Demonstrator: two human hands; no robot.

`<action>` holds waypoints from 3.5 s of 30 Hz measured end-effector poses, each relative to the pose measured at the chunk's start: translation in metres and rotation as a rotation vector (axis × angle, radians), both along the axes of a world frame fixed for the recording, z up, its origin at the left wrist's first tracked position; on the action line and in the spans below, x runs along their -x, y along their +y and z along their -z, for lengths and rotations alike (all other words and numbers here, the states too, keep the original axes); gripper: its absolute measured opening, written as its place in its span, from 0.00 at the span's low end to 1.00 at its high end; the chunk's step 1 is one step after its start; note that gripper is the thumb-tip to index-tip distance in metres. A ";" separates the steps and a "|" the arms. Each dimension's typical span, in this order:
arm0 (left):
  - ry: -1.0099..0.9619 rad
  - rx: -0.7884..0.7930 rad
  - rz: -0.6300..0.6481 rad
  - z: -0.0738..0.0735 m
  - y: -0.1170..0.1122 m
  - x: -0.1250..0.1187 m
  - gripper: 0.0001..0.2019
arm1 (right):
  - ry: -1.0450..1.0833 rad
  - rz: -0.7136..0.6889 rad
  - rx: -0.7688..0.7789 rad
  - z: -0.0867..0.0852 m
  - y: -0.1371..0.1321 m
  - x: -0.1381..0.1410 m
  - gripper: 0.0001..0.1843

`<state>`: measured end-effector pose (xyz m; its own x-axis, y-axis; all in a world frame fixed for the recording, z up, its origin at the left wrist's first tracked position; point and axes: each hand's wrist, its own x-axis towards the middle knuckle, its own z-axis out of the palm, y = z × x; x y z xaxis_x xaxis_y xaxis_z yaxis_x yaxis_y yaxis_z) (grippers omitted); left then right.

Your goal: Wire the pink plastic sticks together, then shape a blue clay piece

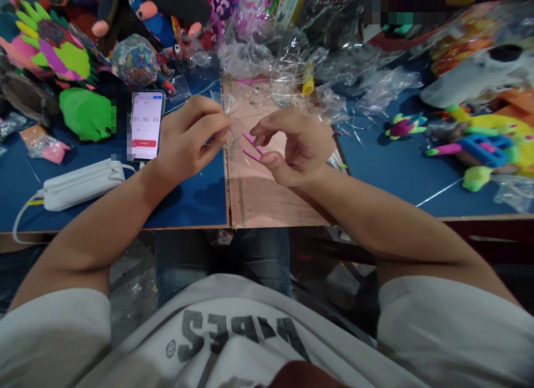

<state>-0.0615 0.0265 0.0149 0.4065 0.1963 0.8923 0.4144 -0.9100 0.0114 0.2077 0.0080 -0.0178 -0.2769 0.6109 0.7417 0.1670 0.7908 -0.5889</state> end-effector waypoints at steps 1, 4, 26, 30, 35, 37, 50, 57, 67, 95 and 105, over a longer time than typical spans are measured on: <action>-0.003 -0.008 0.024 0.000 0.000 0.000 0.11 | 0.006 0.008 -0.069 0.001 0.003 0.002 0.23; -0.009 0.002 0.094 0.002 0.001 -0.003 0.13 | 0.062 -0.012 -0.297 -0.001 0.006 0.008 0.16; -0.485 1.398 0.372 -0.009 -0.015 -0.027 0.09 | -0.145 0.121 -0.513 -0.007 0.022 -0.003 0.14; -0.514 1.468 0.370 -0.011 -0.016 -0.027 0.09 | -0.160 0.107 -0.344 -0.003 0.020 -0.006 0.18; -0.547 1.461 0.336 -0.015 -0.018 -0.030 0.08 | -0.127 0.091 -0.288 0.001 0.020 -0.005 0.15; -0.552 1.449 0.332 -0.016 -0.019 -0.030 0.07 | -0.122 0.094 -0.235 0.004 0.022 -0.004 0.16; -0.598 1.472 0.430 -0.014 -0.019 -0.030 0.14 | -0.031 0.154 -0.225 0.003 0.017 0.006 0.14; -0.681 1.451 0.406 -0.010 -0.017 -0.034 0.11 | -0.044 0.192 -0.119 0.004 0.015 0.006 0.19; -0.568 1.367 0.288 -0.009 -0.013 -0.031 0.13 | -0.022 0.126 -0.136 0.004 0.016 0.003 0.14; -0.305 1.589 0.554 -0.013 -0.008 -0.013 0.16 | 0.105 -0.102 0.201 0.002 0.028 0.007 0.25; -0.456 1.515 0.616 -0.012 -0.010 -0.018 0.17 | 0.269 -0.333 0.546 0.003 0.049 0.005 0.40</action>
